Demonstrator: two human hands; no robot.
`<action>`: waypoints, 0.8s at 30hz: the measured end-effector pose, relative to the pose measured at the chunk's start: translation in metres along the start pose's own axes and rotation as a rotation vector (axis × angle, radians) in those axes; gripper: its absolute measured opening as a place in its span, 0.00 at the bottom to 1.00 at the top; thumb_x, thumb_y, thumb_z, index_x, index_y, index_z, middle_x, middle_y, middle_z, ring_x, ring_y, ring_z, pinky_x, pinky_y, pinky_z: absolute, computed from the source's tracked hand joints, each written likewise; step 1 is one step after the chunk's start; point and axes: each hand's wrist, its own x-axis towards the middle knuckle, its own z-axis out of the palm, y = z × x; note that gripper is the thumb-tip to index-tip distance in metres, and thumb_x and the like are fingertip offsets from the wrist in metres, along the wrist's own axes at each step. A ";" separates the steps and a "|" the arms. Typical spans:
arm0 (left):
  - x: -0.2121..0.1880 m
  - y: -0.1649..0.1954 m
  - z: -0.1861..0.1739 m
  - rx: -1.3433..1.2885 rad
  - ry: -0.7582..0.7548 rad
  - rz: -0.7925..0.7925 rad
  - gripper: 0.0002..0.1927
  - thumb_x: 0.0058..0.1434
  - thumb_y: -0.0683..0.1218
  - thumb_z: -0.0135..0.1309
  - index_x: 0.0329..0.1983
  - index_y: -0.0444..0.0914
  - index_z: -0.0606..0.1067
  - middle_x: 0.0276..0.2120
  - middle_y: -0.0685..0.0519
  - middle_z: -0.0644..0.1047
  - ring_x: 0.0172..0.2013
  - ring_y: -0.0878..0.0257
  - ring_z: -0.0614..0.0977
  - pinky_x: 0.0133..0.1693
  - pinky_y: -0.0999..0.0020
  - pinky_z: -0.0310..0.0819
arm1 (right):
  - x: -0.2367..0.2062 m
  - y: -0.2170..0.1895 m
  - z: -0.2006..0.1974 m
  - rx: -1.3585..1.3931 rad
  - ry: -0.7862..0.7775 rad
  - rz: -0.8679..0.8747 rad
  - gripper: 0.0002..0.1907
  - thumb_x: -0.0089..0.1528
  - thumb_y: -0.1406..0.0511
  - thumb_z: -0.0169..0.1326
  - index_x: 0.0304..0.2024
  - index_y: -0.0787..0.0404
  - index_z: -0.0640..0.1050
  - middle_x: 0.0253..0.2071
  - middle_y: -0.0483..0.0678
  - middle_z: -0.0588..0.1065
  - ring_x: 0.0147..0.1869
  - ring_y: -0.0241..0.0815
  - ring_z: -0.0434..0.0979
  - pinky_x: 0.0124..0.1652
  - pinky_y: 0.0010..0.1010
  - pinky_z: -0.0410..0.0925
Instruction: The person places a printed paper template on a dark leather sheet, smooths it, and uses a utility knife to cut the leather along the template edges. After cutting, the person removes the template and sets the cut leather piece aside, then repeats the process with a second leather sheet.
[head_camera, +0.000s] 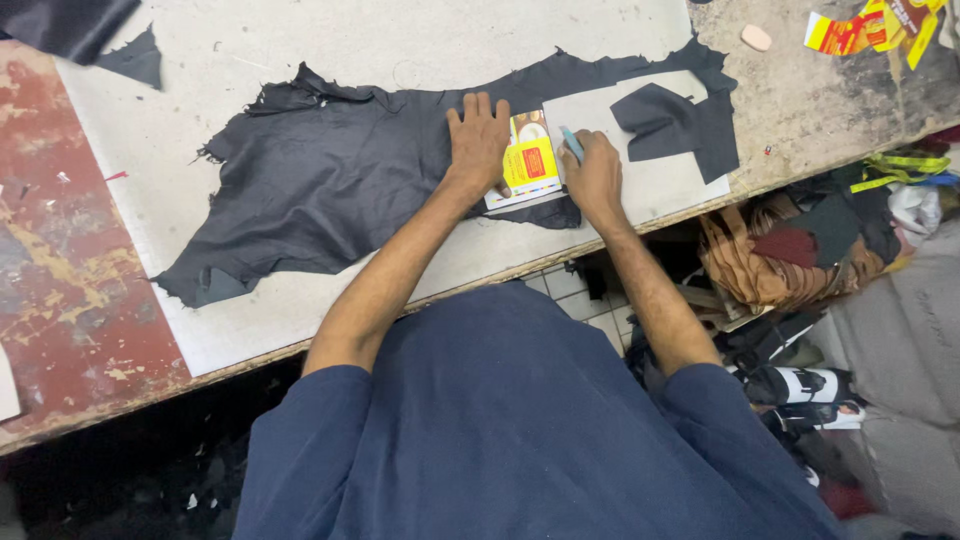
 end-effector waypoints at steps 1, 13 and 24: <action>0.001 0.001 0.000 0.007 0.006 0.004 0.60 0.15 0.57 0.82 0.54 0.37 0.66 0.53 0.42 0.68 0.59 0.45 0.66 0.53 0.38 0.64 | -0.003 -0.001 0.002 0.036 0.022 0.036 0.07 0.62 0.67 0.61 0.40 0.66 0.79 0.40 0.61 0.76 0.46 0.65 0.77 0.44 0.51 0.68; -0.056 -0.126 -0.096 -0.530 0.050 -0.052 0.23 0.48 0.46 0.73 0.48 0.44 0.80 0.41 0.50 0.82 0.42 0.50 0.85 0.41 0.54 0.77 | -0.021 -0.033 0.010 -0.075 -0.008 0.223 0.19 0.59 0.60 0.65 0.40 0.69 0.77 0.43 0.62 0.75 0.46 0.65 0.76 0.42 0.52 0.68; -0.131 -0.124 -0.062 -0.197 0.104 0.117 0.49 0.33 0.59 0.77 0.61 0.38 0.78 0.67 0.38 0.66 0.66 0.41 0.65 0.64 0.46 0.59 | -0.002 0.014 -0.025 -0.217 0.139 0.131 0.14 0.66 0.67 0.62 0.50 0.67 0.74 0.50 0.60 0.71 0.50 0.66 0.77 0.46 0.52 0.70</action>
